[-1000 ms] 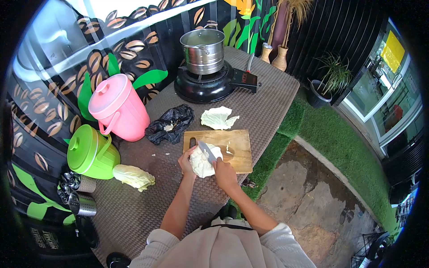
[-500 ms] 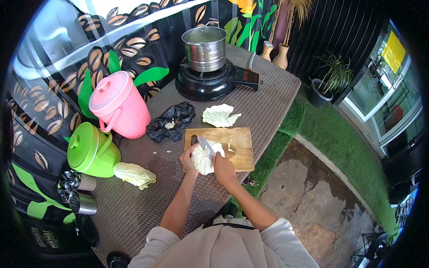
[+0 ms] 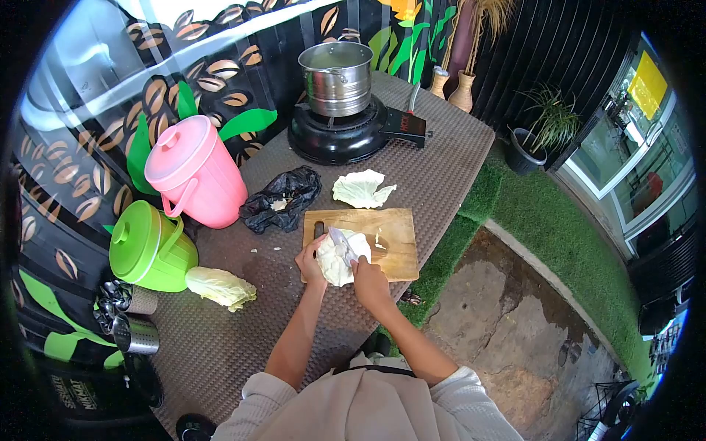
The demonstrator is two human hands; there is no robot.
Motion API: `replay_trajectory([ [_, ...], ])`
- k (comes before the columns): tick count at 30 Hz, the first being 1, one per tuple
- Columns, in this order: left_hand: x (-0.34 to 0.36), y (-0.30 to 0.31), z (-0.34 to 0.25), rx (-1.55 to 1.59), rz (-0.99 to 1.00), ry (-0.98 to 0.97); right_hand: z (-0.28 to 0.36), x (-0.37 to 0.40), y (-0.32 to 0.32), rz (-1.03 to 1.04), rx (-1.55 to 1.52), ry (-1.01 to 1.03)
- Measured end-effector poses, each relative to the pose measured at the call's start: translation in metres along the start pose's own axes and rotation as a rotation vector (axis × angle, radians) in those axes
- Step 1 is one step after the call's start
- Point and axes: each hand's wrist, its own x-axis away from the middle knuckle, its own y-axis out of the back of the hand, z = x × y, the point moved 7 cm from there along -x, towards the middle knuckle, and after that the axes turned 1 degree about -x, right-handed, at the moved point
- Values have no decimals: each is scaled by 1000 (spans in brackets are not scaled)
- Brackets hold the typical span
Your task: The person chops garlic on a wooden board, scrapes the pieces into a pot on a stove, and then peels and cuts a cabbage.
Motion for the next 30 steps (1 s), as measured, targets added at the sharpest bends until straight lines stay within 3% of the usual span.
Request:
replay_trajectory([
  [30,-4,15,8,-270,-92,-284,26,-7,-14,-125,131,-23],
])
